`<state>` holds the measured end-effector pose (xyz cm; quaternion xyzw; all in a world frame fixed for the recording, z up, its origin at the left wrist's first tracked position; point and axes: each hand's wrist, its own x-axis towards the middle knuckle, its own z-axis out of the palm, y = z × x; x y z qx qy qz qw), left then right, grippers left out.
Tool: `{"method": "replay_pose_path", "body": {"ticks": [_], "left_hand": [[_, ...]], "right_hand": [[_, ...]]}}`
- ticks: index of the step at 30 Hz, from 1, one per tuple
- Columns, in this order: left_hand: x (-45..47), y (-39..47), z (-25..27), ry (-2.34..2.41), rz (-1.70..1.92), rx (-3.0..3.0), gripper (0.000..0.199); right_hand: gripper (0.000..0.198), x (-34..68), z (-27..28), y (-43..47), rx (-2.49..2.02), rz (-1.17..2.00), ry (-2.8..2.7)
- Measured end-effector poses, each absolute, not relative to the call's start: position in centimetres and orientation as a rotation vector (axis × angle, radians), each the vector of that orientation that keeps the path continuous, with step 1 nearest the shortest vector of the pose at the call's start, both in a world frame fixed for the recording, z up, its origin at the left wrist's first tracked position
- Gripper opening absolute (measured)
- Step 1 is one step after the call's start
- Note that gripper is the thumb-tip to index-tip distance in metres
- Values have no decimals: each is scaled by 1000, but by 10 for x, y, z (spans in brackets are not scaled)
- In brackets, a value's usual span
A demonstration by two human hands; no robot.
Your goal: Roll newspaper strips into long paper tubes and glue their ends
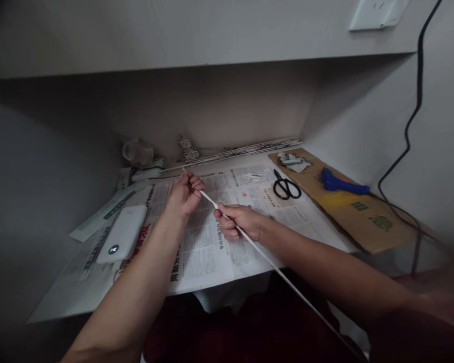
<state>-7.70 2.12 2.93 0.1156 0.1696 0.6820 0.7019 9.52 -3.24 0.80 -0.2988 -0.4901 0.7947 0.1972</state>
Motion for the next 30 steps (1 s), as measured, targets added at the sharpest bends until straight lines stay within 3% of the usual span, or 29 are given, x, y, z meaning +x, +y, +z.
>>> {"method": "replay_pose_path", "body": {"ticks": [2, 5, 16, 18, 21, 23, 26, 30], "left_hand": [[-76, 20, 30, 376, 1502, 263, 36], [-76, 19, 32, 412, 1505, 249, 39], [-76, 18, 33, 403, 1565, 247, 34], [-76, 18, 32, 400, 1545, 266, 33], [-74, 17, 32, 411, 1524, 323, 32], [-74, 16, 32, 424, 1493, 380, 28], [-75, 16, 30, 525, 1439, 453, 15], [-79, 16, 29, 648, 1419, 491, 16]], "right_hand": [[28, 97, 5, -33, -778, 2305, -1290], [34, 94, 5, -31, -899, 2145, -1396], [27, 75, 18, -17, -1112, 947, -2066], [29, 75, 15, -19, -1087, 1228, -1958], [32, 78, 11, -21, -913, 1959, -1571], [29, 81, 9, -22, -765, 2215, -1371], [32, 83, 8, -21, -794, 2218, -1335], [38, 80, 9, -18, -994, 1908, -1516]]}}
